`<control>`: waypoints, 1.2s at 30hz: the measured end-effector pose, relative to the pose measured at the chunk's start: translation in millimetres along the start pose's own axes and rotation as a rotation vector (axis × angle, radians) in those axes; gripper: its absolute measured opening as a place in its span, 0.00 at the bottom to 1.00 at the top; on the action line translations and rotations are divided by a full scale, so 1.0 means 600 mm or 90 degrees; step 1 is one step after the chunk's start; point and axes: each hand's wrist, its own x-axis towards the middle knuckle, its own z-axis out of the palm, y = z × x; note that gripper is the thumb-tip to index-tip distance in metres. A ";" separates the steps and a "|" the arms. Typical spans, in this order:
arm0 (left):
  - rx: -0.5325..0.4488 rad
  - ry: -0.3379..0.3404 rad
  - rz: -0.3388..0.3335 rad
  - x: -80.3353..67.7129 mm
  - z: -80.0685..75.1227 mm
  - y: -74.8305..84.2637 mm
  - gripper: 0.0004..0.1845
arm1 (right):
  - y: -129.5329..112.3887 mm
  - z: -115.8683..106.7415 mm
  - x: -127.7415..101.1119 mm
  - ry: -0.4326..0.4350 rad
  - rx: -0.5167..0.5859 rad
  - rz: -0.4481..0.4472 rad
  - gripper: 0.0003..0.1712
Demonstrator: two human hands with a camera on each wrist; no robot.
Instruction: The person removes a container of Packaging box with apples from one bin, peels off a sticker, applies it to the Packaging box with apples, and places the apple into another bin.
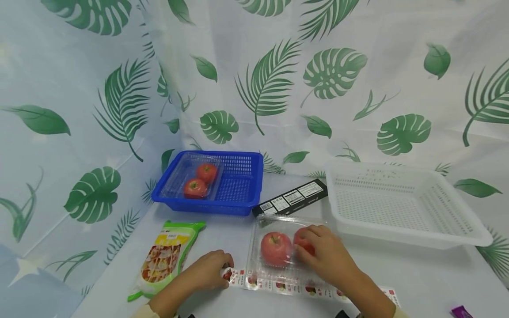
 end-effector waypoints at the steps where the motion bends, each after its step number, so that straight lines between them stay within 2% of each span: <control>1: -0.005 -0.004 0.005 -0.002 0.001 0.000 0.18 | -0.004 0.002 0.001 0.002 -0.001 -0.010 0.15; 9: -0.082 -0.082 0.050 -0.018 -0.006 0.001 0.16 | -0.044 0.019 0.006 -0.001 0.029 -0.093 0.16; 14: -0.094 -0.108 0.091 -0.031 -0.022 0.016 0.15 | -0.066 0.027 0.001 -0.045 0.039 -0.064 0.15; 17: -0.112 -0.150 0.148 -0.039 -0.035 0.029 0.15 | -0.076 0.030 -0.003 -0.045 0.069 -0.072 0.14; 19: -0.127 -0.181 0.203 -0.043 -0.043 0.038 0.14 | -0.080 0.032 -0.004 -0.025 0.097 -0.108 0.13; 21: -0.147 -0.191 0.254 -0.045 -0.050 0.047 0.14 | -0.083 0.032 -0.005 0.004 0.122 -0.155 0.11; 23: -0.195 -0.188 0.270 -0.042 -0.054 0.057 0.14 | -0.085 0.031 -0.007 0.031 0.153 -0.199 0.11; 25: -0.274 -0.174 0.263 -0.036 -0.055 0.067 0.14 | -0.088 0.029 -0.010 0.049 0.187 -0.225 0.11; 29: -0.437 -0.128 0.209 -0.022 -0.052 0.087 0.13 | -0.093 0.023 -0.015 0.051 0.256 -0.241 0.11; 33: -0.532 -0.079 0.164 -0.012 -0.045 0.104 0.12 | -0.097 0.021 -0.020 0.049 0.294 -0.263 0.11; 36: -0.614 -0.059 0.135 -0.006 -0.038 0.114 0.15 | -0.097 0.024 -0.023 0.046 0.313 -0.287 0.10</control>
